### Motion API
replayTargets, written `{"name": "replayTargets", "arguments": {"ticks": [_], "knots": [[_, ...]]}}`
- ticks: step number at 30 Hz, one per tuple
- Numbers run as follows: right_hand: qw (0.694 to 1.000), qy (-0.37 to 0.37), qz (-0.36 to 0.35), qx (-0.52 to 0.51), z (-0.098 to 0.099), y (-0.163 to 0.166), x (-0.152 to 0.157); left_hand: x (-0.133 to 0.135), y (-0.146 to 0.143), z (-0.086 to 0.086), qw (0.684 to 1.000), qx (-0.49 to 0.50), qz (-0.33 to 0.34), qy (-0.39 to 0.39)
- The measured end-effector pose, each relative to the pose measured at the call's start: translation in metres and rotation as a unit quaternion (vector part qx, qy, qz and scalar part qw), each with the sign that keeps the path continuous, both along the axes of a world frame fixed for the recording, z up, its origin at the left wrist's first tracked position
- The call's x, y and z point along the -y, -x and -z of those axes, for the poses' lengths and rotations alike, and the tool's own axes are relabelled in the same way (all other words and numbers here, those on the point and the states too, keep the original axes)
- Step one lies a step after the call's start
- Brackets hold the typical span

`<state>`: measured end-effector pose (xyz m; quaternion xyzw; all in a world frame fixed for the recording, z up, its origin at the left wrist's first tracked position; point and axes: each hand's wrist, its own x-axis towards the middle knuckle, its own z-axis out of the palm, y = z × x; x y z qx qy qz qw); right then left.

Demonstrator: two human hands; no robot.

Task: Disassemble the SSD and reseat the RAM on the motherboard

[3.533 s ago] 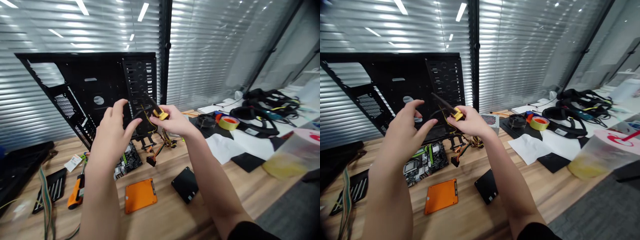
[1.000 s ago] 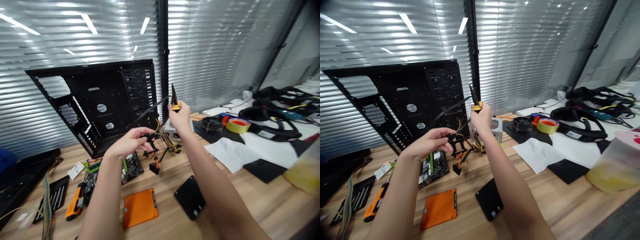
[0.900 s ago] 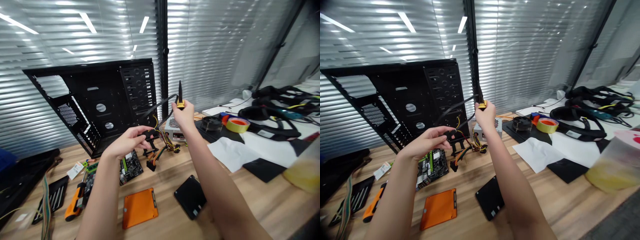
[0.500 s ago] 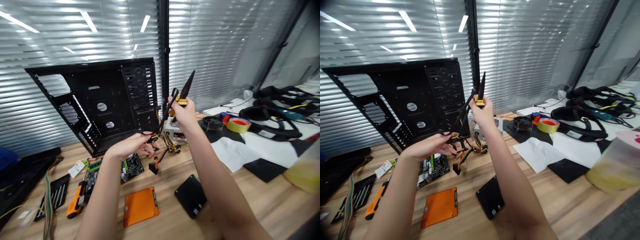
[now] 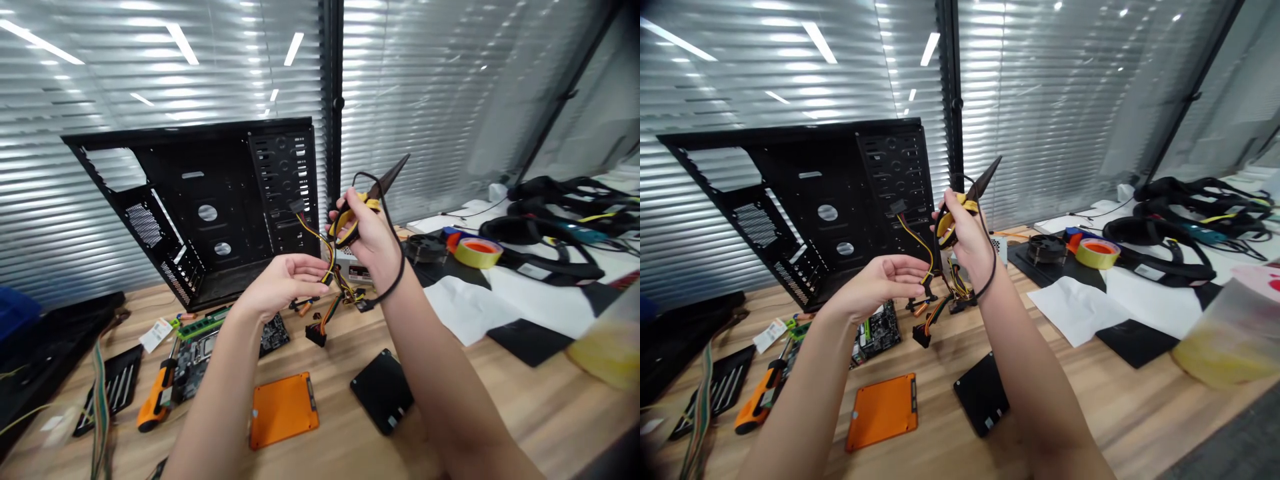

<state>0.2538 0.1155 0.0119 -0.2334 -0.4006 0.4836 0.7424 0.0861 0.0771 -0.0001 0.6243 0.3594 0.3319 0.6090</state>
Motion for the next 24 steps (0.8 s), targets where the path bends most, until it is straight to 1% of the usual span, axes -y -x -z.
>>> {"name": "replayTargets", "arguments": {"ticks": [6, 8, 11, 13, 18, 24], "knots": [[0.998, -0.007, -0.042, -0.04, -0.01, 0.001, 0.013, 0.005, -0.005, -0.003, 0.999, -0.012, -0.024, -0.034], [0.997, -0.008, -0.067, -0.04, -0.01, 0.002, 0.014, 0.008, -0.006, -0.003, 0.998, -0.02, -0.018, -0.048], [0.994, -0.009, -0.105, -0.043, -0.008, 0.004, 0.014, 0.01, -0.006, -0.004, 0.998, -0.024, 0.007, -0.066], [0.992, -0.008, -0.118, -0.044, -0.007, 0.004, 0.013, 0.01, -0.005, -0.003, 0.996, -0.032, 0.014, -0.081], [0.993, -0.005, -0.117, -0.035, -0.006, 0.003, 0.012, 0.007, -0.003, -0.002, 0.99, -0.07, 0.006, -0.126], [0.994, 0.001, -0.113, -0.011, -0.007, 0.003, 0.014, 0.007, -0.003, -0.001, 0.986, -0.086, 0.008, -0.144]]}}
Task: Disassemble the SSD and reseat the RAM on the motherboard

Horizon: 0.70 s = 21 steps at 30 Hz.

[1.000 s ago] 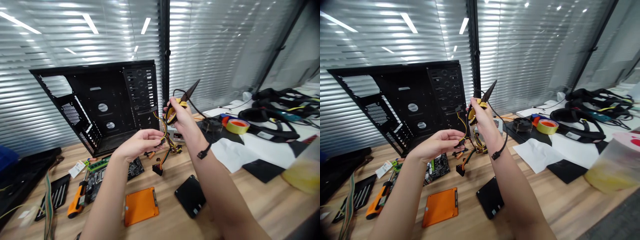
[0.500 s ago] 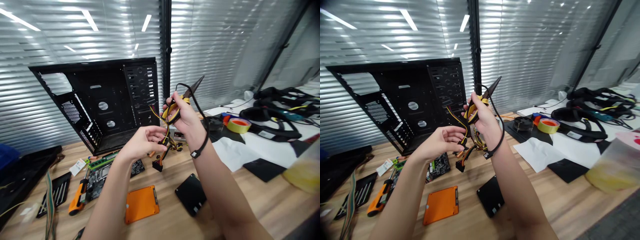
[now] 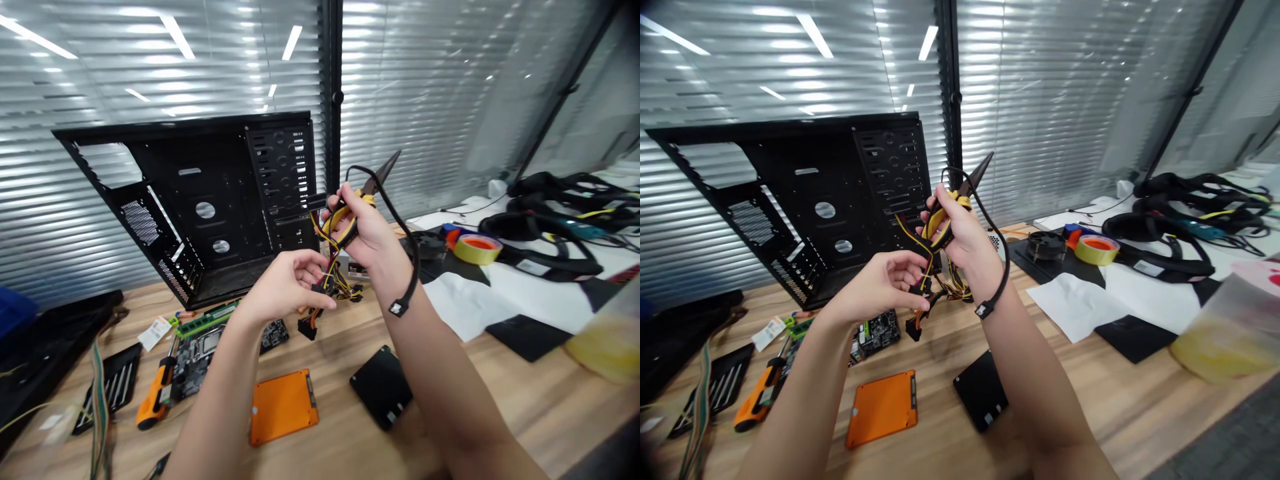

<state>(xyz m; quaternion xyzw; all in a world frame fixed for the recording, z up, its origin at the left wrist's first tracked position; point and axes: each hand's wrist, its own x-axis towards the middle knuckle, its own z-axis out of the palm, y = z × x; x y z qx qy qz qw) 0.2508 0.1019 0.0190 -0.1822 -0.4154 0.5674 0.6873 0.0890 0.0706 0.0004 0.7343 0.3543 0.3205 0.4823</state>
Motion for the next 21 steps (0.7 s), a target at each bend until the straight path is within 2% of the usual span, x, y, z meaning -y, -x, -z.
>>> {"name": "replayTargets", "arguments": {"ticks": [6, 12, 21], "knots": [[0.998, 0.023, 0.053, 0.021, 0.0, -0.001, -0.001, 0.001, 0.005, -0.005, 1.0, -0.015, 0.009, 0.017], [0.993, 0.036, 0.11, 0.036, 0.004, -0.004, -0.006, 0.002, 0.016, -0.011, 0.997, -0.017, 0.023, 0.072], [0.99, 0.035, 0.117, 0.064, 0.01, 0.0, -0.01, 0.002, 0.018, -0.01, 0.993, -0.013, 0.067, 0.101]]}}
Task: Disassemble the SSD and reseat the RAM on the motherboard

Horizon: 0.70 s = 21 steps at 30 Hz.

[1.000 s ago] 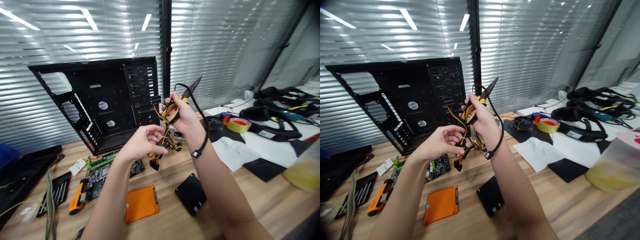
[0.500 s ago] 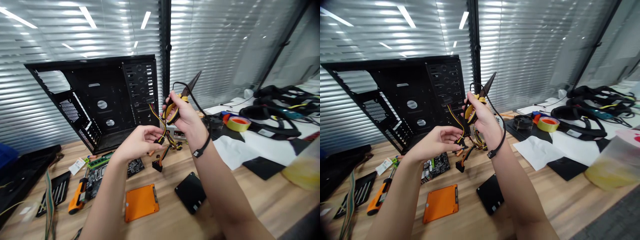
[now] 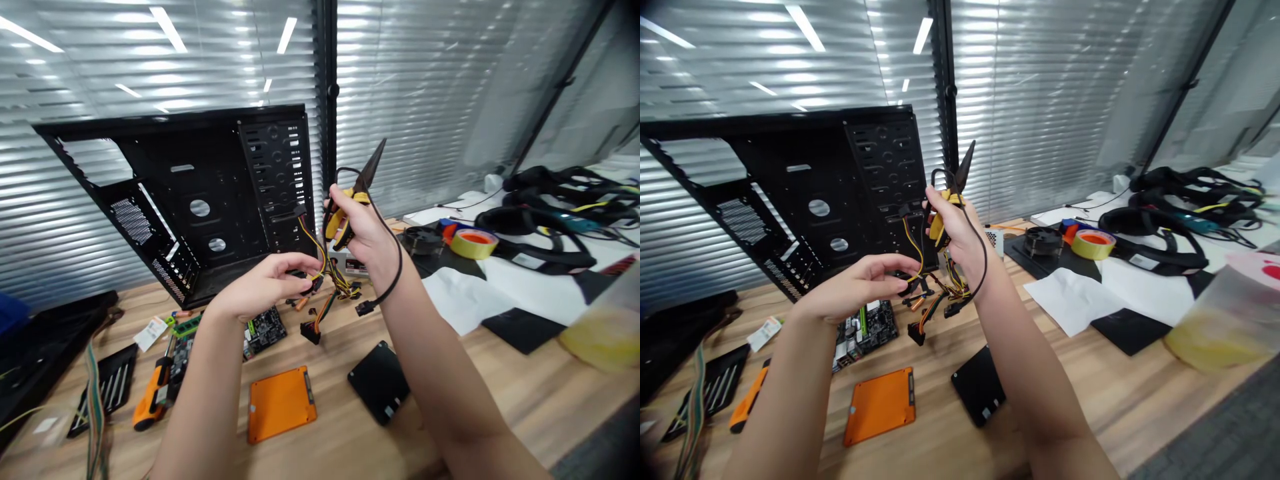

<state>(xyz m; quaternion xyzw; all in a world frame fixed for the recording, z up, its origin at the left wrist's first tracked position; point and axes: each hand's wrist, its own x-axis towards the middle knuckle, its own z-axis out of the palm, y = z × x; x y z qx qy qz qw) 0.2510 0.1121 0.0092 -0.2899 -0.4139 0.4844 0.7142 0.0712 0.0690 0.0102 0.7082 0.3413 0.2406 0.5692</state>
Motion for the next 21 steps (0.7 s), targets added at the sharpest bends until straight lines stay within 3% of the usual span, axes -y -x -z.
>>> {"name": "replayTargets", "arguments": {"ticks": [12, 17, 21], "knots": [[0.997, -0.019, -0.01, 0.068, -0.005, 0.004, 0.008, -0.003, 0.0, 0.004, 0.999, 0.009, 0.049, 0.021], [0.994, -0.025, 0.028, 0.103, -0.006, 0.0, 0.009, -0.004, 0.001, 0.003, 0.998, -0.031, -0.045, -0.028], [0.974, -0.092, 0.023, 0.206, -0.004, -0.013, 0.008, -0.008, 0.005, 0.004, 0.994, -0.037, -0.09, -0.048]]}}
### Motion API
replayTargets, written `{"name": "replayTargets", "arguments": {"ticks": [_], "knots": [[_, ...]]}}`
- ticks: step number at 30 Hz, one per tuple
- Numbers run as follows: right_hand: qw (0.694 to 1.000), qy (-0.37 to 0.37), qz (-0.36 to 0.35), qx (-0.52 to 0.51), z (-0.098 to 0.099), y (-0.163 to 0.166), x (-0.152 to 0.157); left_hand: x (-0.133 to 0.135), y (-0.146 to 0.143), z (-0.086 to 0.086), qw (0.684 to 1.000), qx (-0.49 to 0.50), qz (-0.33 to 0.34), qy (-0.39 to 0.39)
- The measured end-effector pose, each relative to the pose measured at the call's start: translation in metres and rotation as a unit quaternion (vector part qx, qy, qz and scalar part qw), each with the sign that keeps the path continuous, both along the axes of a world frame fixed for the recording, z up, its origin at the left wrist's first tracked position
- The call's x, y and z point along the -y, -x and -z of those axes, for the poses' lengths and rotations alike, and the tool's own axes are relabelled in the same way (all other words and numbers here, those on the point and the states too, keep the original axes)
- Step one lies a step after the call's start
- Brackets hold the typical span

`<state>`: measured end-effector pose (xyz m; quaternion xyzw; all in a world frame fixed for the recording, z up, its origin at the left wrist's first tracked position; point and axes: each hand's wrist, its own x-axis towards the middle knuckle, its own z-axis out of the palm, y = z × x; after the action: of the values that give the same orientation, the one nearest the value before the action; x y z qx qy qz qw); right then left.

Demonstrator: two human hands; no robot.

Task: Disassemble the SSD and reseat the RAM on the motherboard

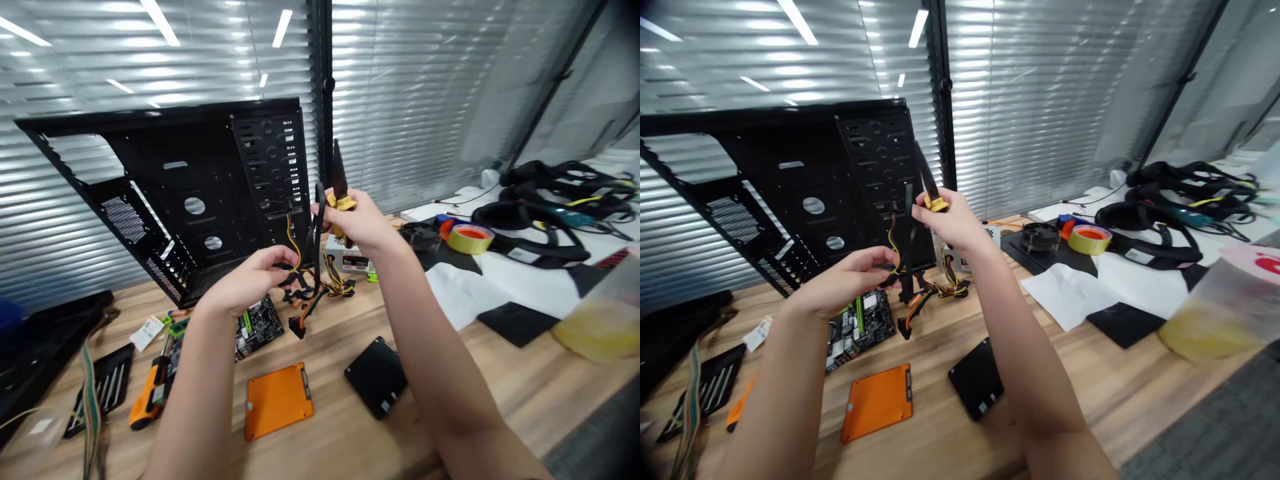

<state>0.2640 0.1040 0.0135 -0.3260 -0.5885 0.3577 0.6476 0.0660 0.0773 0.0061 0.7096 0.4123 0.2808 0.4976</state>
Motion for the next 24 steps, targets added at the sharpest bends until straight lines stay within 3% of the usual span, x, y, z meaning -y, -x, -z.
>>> {"name": "replayTargets", "arguments": {"ticks": [3, 9, 12, 15, 18, 21, 24], "knots": [[0.998, -0.027, -0.016, 0.057, 0.001, -0.008, 0.0, -0.006, 0.004, 0.002, 1.0, -0.01, -0.018, -0.006], [0.996, -0.046, 0.058, 0.049, 0.0, -0.003, -0.001, -0.005, 0.005, 0.0, 0.984, -0.131, -0.009, -0.121], [0.983, -0.077, 0.14, 0.086, -0.001, 0.0, -0.001, 0.009, 0.003, -0.008, 0.965, -0.179, -0.04, -0.188], [0.948, -0.091, 0.256, 0.166, -0.002, -0.002, 0.0, 0.027, -0.006, -0.017, 0.959, -0.156, -0.038, -0.233], [0.91, -0.092, 0.332, 0.232, -0.003, -0.004, 0.003, 0.041, -0.018, -0.02, 0.971, -0.122, 0.004, -0.206], [0.888, -0.091, 0.361, 0.268, -0.004, -0.007, 0.006, 0.042, -0.026, -0.017, 0.982, -0.091, 0.045, -0.159], [0.873, -0.09, 0.381, 0.292, -0.006, -0.014, 0.008, 0.036, -0.022, -0.014, 0.987, -0.073, 0.043, -0.139]]}}
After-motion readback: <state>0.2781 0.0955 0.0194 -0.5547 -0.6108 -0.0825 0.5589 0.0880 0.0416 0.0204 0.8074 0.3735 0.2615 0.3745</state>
